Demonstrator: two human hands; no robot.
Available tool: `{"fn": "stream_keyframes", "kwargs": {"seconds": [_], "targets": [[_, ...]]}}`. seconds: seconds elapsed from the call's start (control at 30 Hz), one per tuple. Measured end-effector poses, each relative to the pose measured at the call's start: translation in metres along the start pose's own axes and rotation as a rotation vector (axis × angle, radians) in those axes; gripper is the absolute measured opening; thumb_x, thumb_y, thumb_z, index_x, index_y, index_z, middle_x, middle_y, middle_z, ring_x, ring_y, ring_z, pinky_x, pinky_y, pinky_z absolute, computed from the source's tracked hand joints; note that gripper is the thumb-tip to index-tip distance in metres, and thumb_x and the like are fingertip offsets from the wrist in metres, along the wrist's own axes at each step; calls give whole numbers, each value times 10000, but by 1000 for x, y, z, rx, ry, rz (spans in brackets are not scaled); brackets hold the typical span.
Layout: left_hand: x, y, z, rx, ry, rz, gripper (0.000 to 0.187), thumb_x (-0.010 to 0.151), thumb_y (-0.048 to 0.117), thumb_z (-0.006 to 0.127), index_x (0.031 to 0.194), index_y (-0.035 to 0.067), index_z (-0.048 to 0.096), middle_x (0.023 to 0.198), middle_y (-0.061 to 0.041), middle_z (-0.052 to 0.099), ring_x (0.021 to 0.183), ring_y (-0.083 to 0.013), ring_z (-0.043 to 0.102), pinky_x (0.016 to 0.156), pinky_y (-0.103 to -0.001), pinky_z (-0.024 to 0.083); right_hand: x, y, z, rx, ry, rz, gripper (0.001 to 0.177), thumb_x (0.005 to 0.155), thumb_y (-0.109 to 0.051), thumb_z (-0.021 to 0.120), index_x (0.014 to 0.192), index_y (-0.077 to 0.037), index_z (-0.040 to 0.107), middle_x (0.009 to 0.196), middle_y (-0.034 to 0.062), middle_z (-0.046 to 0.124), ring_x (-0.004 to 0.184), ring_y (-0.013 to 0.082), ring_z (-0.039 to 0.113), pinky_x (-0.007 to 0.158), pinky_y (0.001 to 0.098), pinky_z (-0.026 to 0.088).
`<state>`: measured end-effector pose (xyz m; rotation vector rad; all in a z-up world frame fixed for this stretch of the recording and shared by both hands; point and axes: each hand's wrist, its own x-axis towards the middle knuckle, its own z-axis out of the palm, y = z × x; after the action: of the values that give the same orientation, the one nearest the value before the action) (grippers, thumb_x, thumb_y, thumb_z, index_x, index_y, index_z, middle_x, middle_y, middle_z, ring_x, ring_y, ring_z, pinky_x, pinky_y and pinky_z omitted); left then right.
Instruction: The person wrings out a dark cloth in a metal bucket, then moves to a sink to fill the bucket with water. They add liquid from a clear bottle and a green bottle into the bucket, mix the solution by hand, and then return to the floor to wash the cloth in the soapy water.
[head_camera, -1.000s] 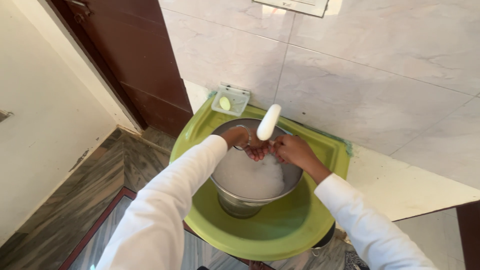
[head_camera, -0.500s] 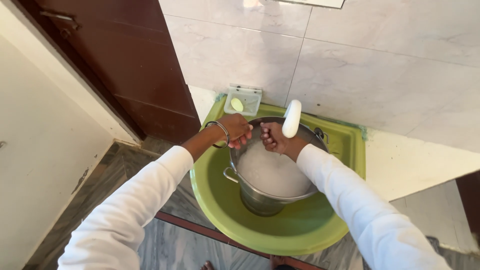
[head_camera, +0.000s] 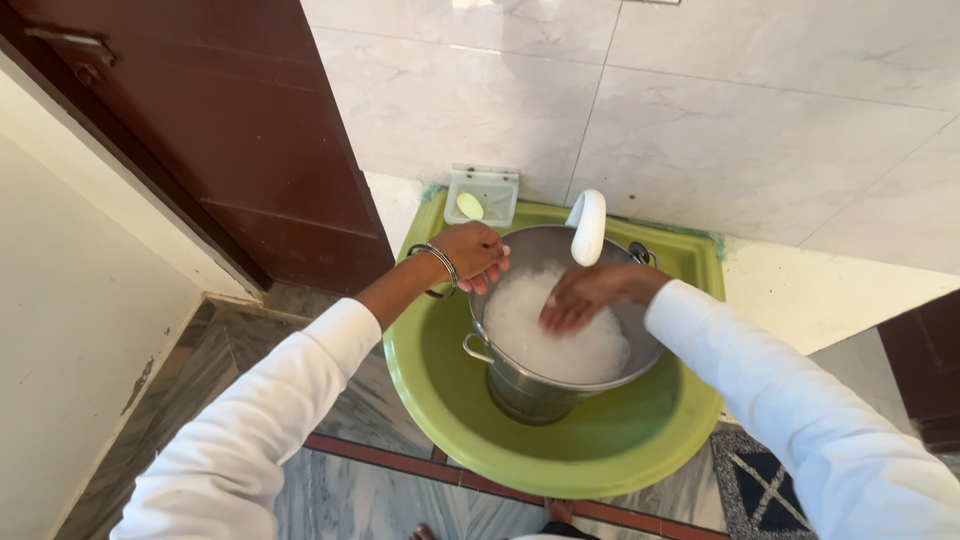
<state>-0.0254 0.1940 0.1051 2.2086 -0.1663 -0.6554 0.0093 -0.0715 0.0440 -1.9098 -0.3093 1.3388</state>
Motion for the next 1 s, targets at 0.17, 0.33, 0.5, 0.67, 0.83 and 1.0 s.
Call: {"fn": "stream_keyframes", "kwargs": {"seconds": [0.17,0.33,0.5,0.67,0.83,1.0], "targets": [[-1,-3,4,-19,25,29,321,1031,320,515,969,74,711,802,-23,731,596,-121,703,528,-268,551,1,13,1,277,-41,-132,374,1001,-258,533,1206,26,665,1184,177,741,1095,256,712,953,362,600],[1,-1,3,-49,44,33,322,1035,320,517,980,65,704,805,-29,733,604,-136,706,534,-278,551,23,24,1,526,13,-316,336,1100,-240,534,1217,71,589,1204,170,686,1099,238,656,987,363,566],[-7,5,4,-27,46,6,319,1029,314,513,977,72,714,798,-22,736,624,-127,719,565,-277,566,-8,4,-8,148,-102,18,379,1007,-219,540,1211,70,676,1140,235,751,1044,288,746,910,359,616],[-6,10,8,-42,57,14,323,1033,313,515,975,66,714,802,-29,730,627,-129,716,561,-279,563,-14,-7,-9,-18,-94,-102,366,1004,-250,560,1232,-7,709,1165,144,777,1049,224,742,918,327,598],[18,4,28,-90,35,4,155,977,197,598,997,86,704,798,-41,716,620,-143,699,551,-288,533,-34,-11,-13,-108,16,-135,304,983,-211,595,1231,-83,715,1184,41,767,1068,153,732,941,295,583],[88,-6,71,-68,-101,34,173,916,78,590,1035,89,715,838,-33,738,656,-135,718,564,-293,577,-64,32,-63,-320,435,-542,340,855,5,651,1173,-48,761,1076,97,780,965,197,701,839,347,605]]}}
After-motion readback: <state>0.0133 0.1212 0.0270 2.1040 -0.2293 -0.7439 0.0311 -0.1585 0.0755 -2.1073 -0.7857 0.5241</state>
